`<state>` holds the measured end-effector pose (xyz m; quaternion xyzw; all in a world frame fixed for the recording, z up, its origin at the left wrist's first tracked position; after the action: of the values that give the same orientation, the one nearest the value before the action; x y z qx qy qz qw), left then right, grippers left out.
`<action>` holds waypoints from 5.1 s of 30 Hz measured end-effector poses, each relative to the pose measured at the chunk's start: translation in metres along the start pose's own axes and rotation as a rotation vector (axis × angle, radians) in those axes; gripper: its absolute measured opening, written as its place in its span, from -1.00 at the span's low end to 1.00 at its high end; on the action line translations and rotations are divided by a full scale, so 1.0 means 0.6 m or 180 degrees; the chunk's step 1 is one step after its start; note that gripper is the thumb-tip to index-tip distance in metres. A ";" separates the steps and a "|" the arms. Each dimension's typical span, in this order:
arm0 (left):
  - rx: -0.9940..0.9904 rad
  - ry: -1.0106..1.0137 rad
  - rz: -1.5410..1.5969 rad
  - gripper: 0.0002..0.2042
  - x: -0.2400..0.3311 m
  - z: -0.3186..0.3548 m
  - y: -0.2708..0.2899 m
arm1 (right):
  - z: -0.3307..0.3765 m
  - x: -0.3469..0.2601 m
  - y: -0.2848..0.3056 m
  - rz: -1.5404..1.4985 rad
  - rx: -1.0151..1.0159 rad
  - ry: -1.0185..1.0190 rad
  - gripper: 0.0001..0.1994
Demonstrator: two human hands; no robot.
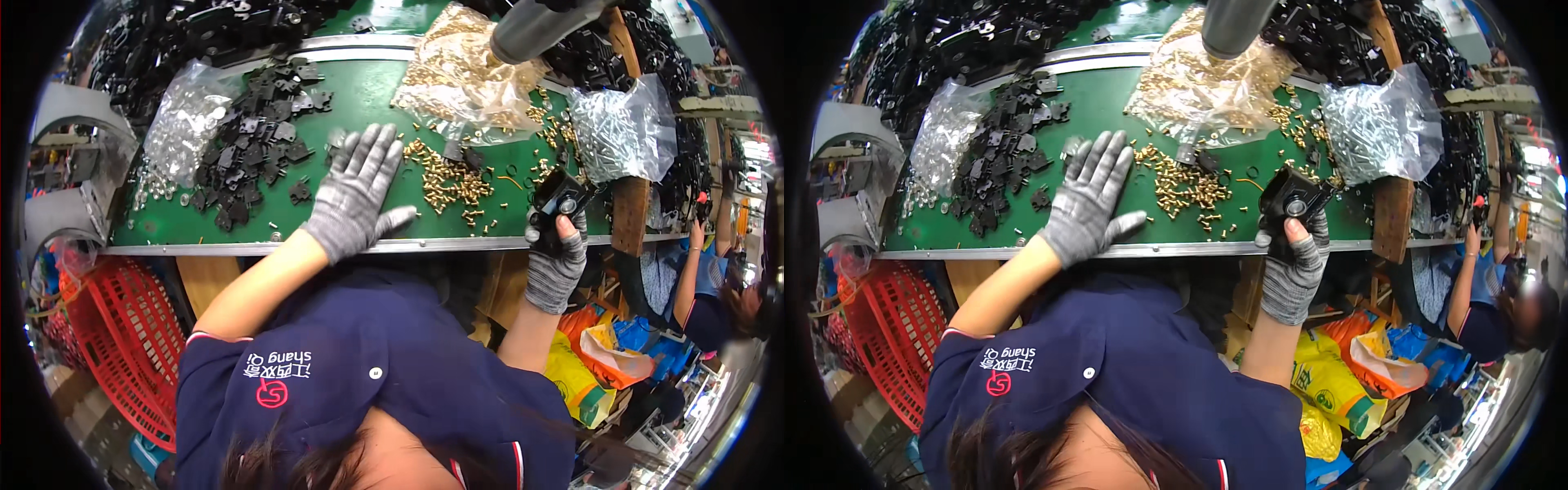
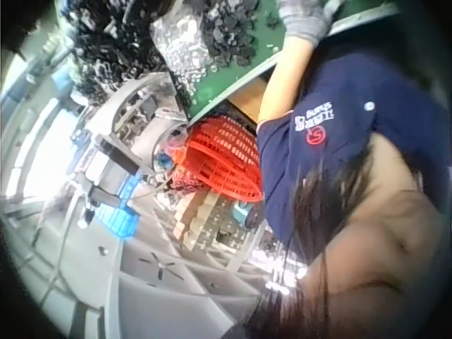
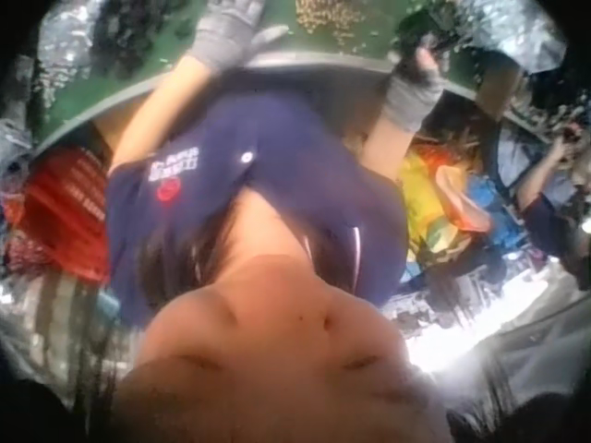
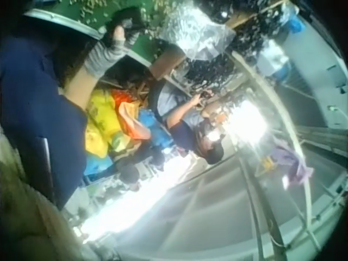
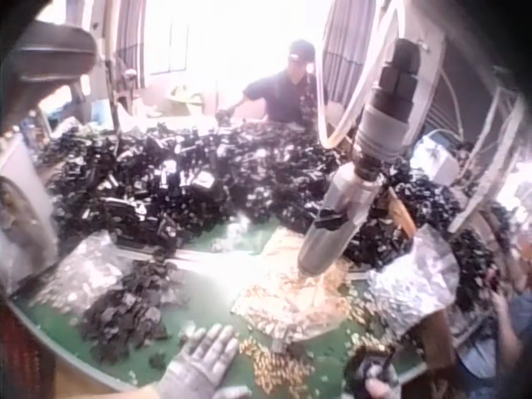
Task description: Assembling small metal inserts into black plastic components at a factory workstation using a pneumatic tool.
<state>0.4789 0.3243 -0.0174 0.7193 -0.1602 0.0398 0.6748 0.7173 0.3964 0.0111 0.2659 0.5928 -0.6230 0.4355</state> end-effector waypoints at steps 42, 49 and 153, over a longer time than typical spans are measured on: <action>0.1458 0.0498 0.2546 -0.61 -0.043 0.047 0.114 | 0.020 0.111 -0.242 0.4240 -0.1769 0.1243 -0.51; 0.1269 0.0342 0.1461 -0.53 -0.012 0.051 0.093 | -0.064 0.044 -0.175 0.4011 -0.1154 0.1288 -0.46; 0.0505 0.0716 0.4256 -0.82 -0.099 -0.368 -0.031 | -0.097 0.028 -0.045 0.4605 -0.0130 0.2360 -0.67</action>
<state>0.4632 0.5526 -0.0325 0.5045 -0.4956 0.5343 0.4630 0.6752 0.4469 0.0018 0.7643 0.3912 -0.0479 0.5105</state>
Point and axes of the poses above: each hand's wrist, its own z-axis away from the middle knuckle, its own y-axis out of the back of the hand, x = y × z, the point moved 10 cm from there along -z, towards the middle knuckle, and after that the axes turned 1 degree about x, right-handed, at the moved point
